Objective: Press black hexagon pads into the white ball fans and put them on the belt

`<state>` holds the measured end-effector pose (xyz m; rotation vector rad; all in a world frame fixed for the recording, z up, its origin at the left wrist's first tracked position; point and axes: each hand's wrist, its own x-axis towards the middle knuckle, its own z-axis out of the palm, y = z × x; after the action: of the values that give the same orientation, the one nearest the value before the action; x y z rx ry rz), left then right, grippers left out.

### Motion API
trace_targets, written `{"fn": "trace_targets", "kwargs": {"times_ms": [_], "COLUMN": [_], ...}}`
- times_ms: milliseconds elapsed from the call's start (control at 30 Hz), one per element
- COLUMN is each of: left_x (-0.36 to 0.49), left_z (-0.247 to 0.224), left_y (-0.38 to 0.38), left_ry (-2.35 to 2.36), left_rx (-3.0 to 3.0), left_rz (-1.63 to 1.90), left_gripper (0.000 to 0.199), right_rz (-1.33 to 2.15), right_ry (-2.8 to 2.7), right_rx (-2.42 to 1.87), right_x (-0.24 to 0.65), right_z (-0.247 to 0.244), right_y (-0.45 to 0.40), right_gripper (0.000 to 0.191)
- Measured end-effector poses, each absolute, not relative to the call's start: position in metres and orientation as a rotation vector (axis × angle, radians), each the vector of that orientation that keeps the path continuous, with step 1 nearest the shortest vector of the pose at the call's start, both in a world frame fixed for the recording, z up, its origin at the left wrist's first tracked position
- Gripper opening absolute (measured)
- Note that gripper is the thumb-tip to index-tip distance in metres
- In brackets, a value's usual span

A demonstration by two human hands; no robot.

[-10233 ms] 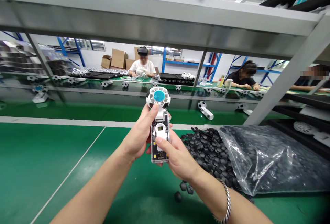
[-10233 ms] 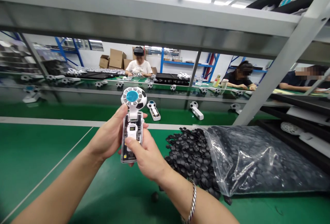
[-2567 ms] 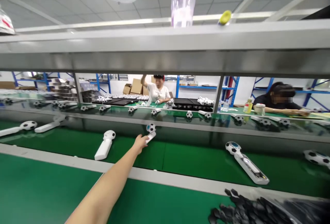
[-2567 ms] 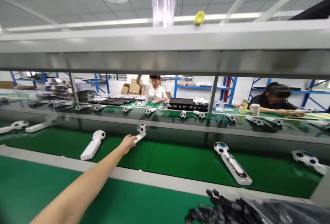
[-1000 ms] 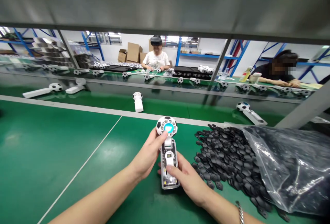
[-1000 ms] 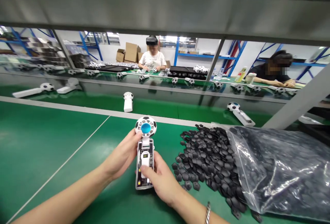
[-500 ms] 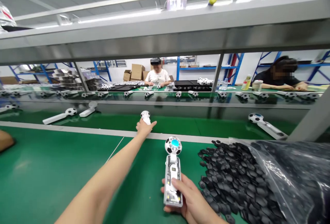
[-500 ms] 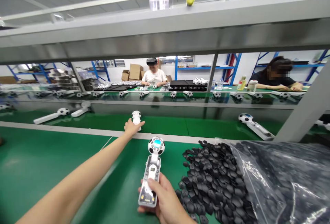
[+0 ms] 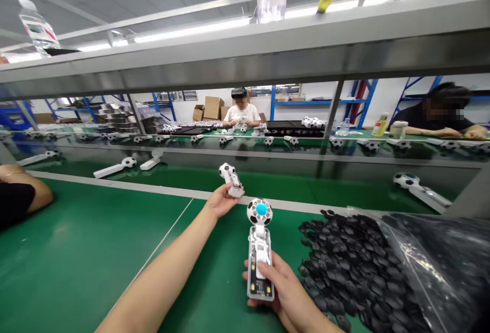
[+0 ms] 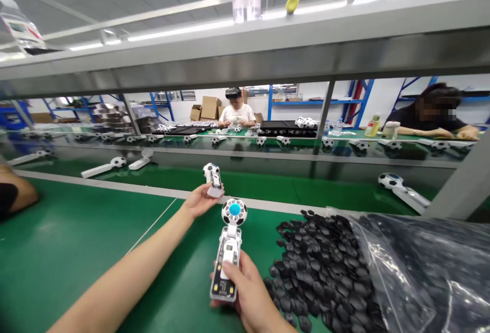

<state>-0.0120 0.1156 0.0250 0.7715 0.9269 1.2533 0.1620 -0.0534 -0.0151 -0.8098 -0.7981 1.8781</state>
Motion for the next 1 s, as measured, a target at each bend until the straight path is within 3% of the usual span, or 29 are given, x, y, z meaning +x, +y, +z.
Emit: {"fn": "trace_targets", "kwargs": {"times_ms": [200,600,1000], "left_x": [-0.016,-0.007,-0.006], "left_z": [0.006,-0.002,-0.004], "left_y": [0.065,0.034,0.034], "left_ry": [0.773,0.73,0.727], "left_rx": [0.707,0.904,0.936], "left_rz": [1.165,1.041,1.023], "left_gripper": [0.012,0.035,0.04], "right_rz": [1.84,1.609,1.64], "right_ry": [-0.765,-0.779,-0.778], "right_rx": [-0.817,-0.873,-0.883], "right_x": [0.165,0.176,0.176], "right_z": [-0.008,-0.003,-0.002], "right_y": [-0.059,-0.045,-0.043], "right_gripper": [0.037,0.041,0.038]}}
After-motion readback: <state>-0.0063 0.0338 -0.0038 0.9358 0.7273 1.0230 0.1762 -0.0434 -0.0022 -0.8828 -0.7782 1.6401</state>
